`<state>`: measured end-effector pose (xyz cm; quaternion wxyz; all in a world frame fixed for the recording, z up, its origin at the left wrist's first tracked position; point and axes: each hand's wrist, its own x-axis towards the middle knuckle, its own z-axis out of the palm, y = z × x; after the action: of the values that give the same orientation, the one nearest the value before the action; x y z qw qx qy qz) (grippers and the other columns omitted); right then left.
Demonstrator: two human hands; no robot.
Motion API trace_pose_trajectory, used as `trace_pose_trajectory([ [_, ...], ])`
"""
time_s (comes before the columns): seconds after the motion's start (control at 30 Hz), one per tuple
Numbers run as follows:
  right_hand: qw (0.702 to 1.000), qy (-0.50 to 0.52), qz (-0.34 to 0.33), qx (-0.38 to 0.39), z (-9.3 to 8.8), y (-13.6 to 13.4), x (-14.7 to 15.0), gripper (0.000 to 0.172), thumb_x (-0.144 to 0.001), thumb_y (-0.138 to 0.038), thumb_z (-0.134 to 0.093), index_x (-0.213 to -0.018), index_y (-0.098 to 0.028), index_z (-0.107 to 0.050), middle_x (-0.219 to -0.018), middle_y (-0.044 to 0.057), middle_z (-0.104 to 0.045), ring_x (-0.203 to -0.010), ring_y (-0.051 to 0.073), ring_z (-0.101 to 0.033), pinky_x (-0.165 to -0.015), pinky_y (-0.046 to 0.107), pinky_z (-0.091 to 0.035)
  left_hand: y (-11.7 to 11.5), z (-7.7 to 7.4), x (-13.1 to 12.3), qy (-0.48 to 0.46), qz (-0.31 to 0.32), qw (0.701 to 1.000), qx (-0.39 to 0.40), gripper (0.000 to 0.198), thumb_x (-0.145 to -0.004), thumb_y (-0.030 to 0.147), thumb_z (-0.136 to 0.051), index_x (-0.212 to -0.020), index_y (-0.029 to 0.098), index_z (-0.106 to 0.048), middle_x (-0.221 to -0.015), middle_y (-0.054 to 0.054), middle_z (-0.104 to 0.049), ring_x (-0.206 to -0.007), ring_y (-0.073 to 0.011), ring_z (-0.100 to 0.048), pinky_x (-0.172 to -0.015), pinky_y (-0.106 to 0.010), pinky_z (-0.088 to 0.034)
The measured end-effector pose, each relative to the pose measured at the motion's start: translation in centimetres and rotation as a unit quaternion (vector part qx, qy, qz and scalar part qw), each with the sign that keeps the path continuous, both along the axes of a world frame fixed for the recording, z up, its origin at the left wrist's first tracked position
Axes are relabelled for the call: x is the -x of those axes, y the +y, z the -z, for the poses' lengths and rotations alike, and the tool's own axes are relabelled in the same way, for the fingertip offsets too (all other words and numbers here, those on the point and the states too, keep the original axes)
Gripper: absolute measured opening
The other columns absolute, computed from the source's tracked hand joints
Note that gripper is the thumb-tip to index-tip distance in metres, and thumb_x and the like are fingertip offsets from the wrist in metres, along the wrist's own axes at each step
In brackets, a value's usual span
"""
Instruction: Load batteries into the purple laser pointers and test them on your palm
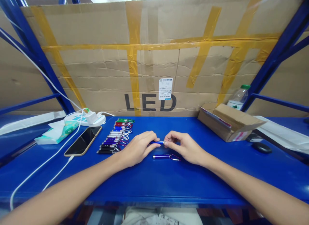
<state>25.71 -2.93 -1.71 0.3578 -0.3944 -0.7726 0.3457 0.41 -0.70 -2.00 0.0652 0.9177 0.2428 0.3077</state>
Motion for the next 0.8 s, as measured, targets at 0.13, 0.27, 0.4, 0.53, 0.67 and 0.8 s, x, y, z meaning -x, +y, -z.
trace_pose_trajectory([
  [0.13, 0.993, 0.056, -0.013, 0.106, -0.2, 0.2, 0.3, 0.033, -0.093, -0.05, -0.077, -0.092, -0.017, -0.073, -0.082, 0.004, -0.077, -0.068, 0.015, -0.057, -0.063, 0.028, -0.043, 0.2, -0.2, 0.2, 0.055, 0.003, 0.989, -0.138, 0.025, -0.115, 0.031, -0.044, -0.104, 0.017, -0.062, -0.096, -0.007, -0.068, -0.087, -0.02, -0.062, -0.079, -0.031, -0.051],
  [0.27, 0.966, 0.129, -0.023, 0.224, -0.6, 0.4, 0.3, 0.035, -0.08, -0.047, -0.09, -0.087, -0.016, -0.075, -0.08, 0.005, -0.078, -0.058, 0.01, -0.05, -0.056, 0.026, -0.036, -0.2, -1.2, 0.0, 0.092, -0.013, 0.947, -0.307, 0.024, -0.115, 0.019, -0.043, -0.103, 0.016, -0.064, -0.091, -0.005, -0.069, -0.078, -0.0188, -0.059, -0.072, -0.033, -0.047],
  [0.4, 0.913, 0.193, -0.078, 0.352, -1.0, 0.6, -0.1, 0.034, -0.073, -0.04, -0.097, -0.081, -0.014, -0.075, -0.076, 0.003, -0.074, -0.054, 0.007, -0.043, -0.053, 0.025, -0.033, -1.0, -2.1, -0.4, 0.087, 0.01, 0.895, -0.438, 0.015, -0.107, 0.011, -0.056, -0.097, 0.016, -0.065, -0.089, -0.005, -0.071, -0.072, -0.0185, -0.055, -0.068, -0.034, -0.043],
  [0.53, 0.907, 0.202, -0.095, 0.357, -0.9, 0.8, -0.3, 0.037, -0.072, -0.041, -0.098, -0.082, -0.014, -0.075, -0.075, 0.001, -0.072, -0.053, 0.006, -0.043, -0.052, 0.024, -0.032, -1.0, -2.1, -0.5, 0.06, 0.001, 0.908, -0.415, 0.016, -0.108, 0.012, -0.056, -0.095, 0.017, -0.065, -0.086, -0.004, -0.07, -0.072, -0.0184, -0.054, -0.067, -0.034, -0.041],
  [0.67, 0.952, 0.158, -0.059, 0.253, -0.5, 0.9, -0.1, 0.04, -0.081, -0.052, -0.09, -0.088, -0.016, -0.072, -0.078, 0.002, -0.072, -0.055, 0.008, -0.046, -0.054, 0.025, -0.035, -0.3, -1.1, -0.1, 0.032, -0.012, 0.968, -0.248, 0.02, -0.112, 0.021, -0.052, -0.098, 0.017, -0.065, -0.089, -0.005, -0.069, -0.077, -0.0184, -0.059, -0.072, -0.032, -0.045],
  [0.8, 0.998, 0.027, -0.019, 0.056, -0.3, 0.6, 0.2, 0.036, -0.103, -0.053, -0.065, -0.091, -0.019, -0.069, -0.084, 0.003, -0.073, -0.065, 0.014, -0.055, -0.062, 0.028, -0.044, 0.1, -0.5, -0.1, -0.03, -0.017, 0.997, -0.062, 0.018, -0.109, 0.032, -0.061, -0.107, 0.016, -0.069, -0.099, -0.007, -0.074, -0.09, -0.0205, -0.067, -0.082, -0.032, -0.05],
])
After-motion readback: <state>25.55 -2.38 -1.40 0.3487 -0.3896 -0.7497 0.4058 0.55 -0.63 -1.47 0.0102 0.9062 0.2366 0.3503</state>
